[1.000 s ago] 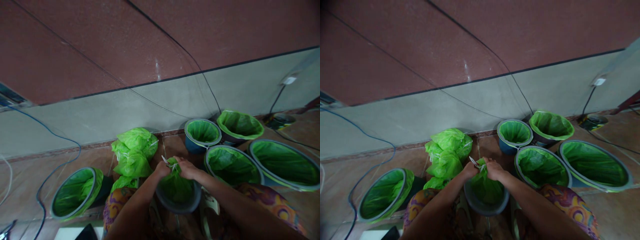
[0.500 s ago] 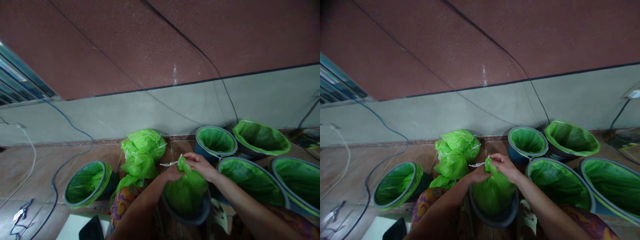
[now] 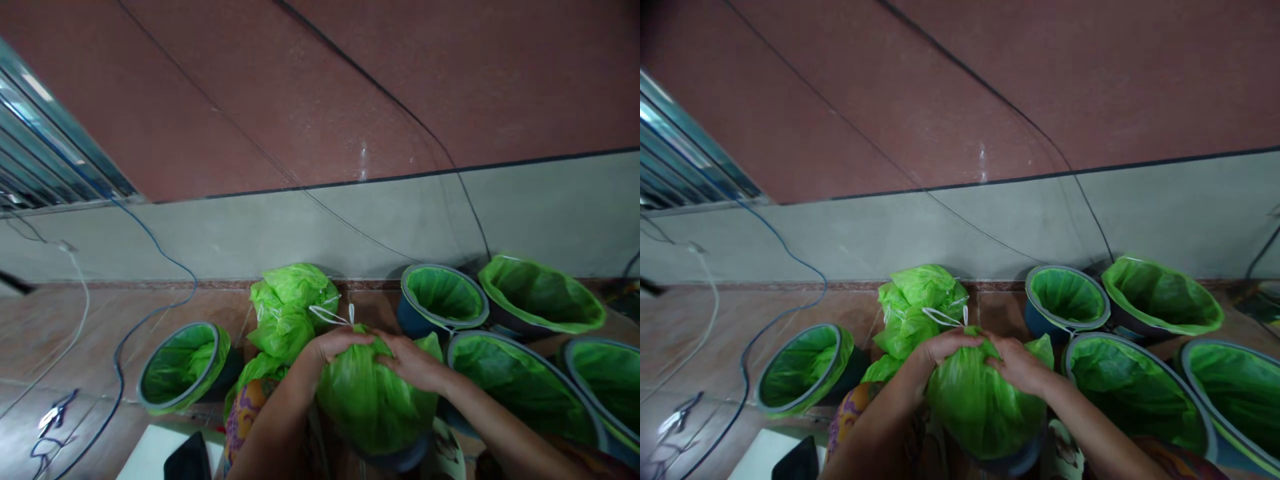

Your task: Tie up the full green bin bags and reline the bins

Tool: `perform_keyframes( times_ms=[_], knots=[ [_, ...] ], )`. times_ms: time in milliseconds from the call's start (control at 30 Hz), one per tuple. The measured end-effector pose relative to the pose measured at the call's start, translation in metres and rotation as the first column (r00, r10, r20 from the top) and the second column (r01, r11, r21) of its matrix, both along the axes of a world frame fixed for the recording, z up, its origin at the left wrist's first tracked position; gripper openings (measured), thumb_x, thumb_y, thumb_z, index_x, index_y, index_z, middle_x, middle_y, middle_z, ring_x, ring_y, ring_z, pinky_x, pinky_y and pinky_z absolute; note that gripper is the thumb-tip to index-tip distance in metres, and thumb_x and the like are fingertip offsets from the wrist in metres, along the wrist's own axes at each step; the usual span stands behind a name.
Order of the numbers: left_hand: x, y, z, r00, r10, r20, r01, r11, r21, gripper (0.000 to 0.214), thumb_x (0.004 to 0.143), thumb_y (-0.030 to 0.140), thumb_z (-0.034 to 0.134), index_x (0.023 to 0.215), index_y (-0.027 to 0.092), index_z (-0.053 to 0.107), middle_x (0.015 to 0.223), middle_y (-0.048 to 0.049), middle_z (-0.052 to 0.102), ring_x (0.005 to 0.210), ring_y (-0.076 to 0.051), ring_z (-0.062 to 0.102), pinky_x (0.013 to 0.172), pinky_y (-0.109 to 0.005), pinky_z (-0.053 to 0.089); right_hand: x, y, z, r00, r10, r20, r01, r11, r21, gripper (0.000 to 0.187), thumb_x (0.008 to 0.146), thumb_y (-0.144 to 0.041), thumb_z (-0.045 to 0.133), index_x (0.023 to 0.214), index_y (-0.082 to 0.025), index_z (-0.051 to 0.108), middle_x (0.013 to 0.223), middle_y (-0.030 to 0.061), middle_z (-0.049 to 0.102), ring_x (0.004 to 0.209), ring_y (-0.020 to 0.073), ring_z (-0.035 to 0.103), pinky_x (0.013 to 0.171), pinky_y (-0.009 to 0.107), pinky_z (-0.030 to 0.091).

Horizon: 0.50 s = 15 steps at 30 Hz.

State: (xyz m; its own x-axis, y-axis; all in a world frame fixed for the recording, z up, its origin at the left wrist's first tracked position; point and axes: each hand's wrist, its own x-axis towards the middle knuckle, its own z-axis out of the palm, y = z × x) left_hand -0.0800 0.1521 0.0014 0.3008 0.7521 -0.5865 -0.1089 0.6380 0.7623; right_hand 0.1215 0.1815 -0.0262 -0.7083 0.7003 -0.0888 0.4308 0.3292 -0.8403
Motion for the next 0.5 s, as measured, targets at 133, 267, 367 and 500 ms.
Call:
perform_keyframes(
  times_ms=[133, 267, 367, 500],
  knots=[
    [-0.026, 0.012, 0.011, 0.993, 0.094, -0.069, -0.078, 0.976, 0.204, 0.036, 0.068, 0.049, 0.075, 0.068, 0.013, 0.069, 0.064, -0.0038, 0.065, 0.056, -0.014, 0.057, 0.063, -0.03, 0.049, -0.023, 0.008, -0.001, 0.994, -0.028, -0.105, 0.017, 0.995, -0.1, 0.038, 0.09, -0.039, 0.047, 0.112, -0.018, 0.07, 0.104, 0.0097, 0.074, 0.094, 0.0267, 0.067, 0.09, 0.042, 0.05],
    [-0.071, 0.017, 0.025, 0.645, 0.764, 0.017, -0.676, 0.561, 0.478, 0.038, 0.068, 0.051, 0.073, 0.071, 0.014, 0.064, 0.064, -0.0004, 0.062, 0.06, -0.011, 0.056, 0.061, -0.024, 0.045, -0.072, 0.03, 0.026, 0.96, -0.17, -0.222, 0.113, 0.963, -0.245, 0.044, 0.084, -0.051, 0.053, 0.106, -0.017, 0.07, 0.093, 0.0071, 0.074, 0.082, 0.0239, 0.068, 0.078, 0.037, 0.054],
    [-0.105, 0.011, 0.035, 0.217, 0.967, 0.132, -0.788, 0.094, 0.608, 0.029, 0.071, 0.041, 0.069, 0.078, 0.014, 0.063, 0.071, 0.0003, 0.063, 0.069, -0.011, 0.058, 0.069, -0.024, 0.046, -0.124, 0.047, 0.057, 0.931, -0.235, -0.28, 0.154, 0.947, -0.282, 0.044, 0.077, -0.053, 0.06, 0.099, -0.016, 0.07, 0.084, 0.0058, 0.073, 0.073, 0.0203, 0.066, 0.07, 0.032, 0.053],
    [-0.129, -0.006, 0.043, 0.019, 0.99, 0.137, -0.725, -0.081, 0.684, 0.023, 0.074, 0.033, 0.064, 0.088, 0.015, 0.064, 0.076, 0.0004, 0.063, 0.071, -0.012, 0.058, 0.071, -0.024, 0.046, -0.194, 0.073, 0.075, 0.847, -0.347, -0.403, 0.201, 0.91, -0.362, 0.042, 0.072, -0.051, 0.064, 0.097, -0.016, 0.067, 0.079, 0.0036, 0.071, 0.064, 0.0161, 0.062, 0.062, 0.028, 0.051]
  ],
)
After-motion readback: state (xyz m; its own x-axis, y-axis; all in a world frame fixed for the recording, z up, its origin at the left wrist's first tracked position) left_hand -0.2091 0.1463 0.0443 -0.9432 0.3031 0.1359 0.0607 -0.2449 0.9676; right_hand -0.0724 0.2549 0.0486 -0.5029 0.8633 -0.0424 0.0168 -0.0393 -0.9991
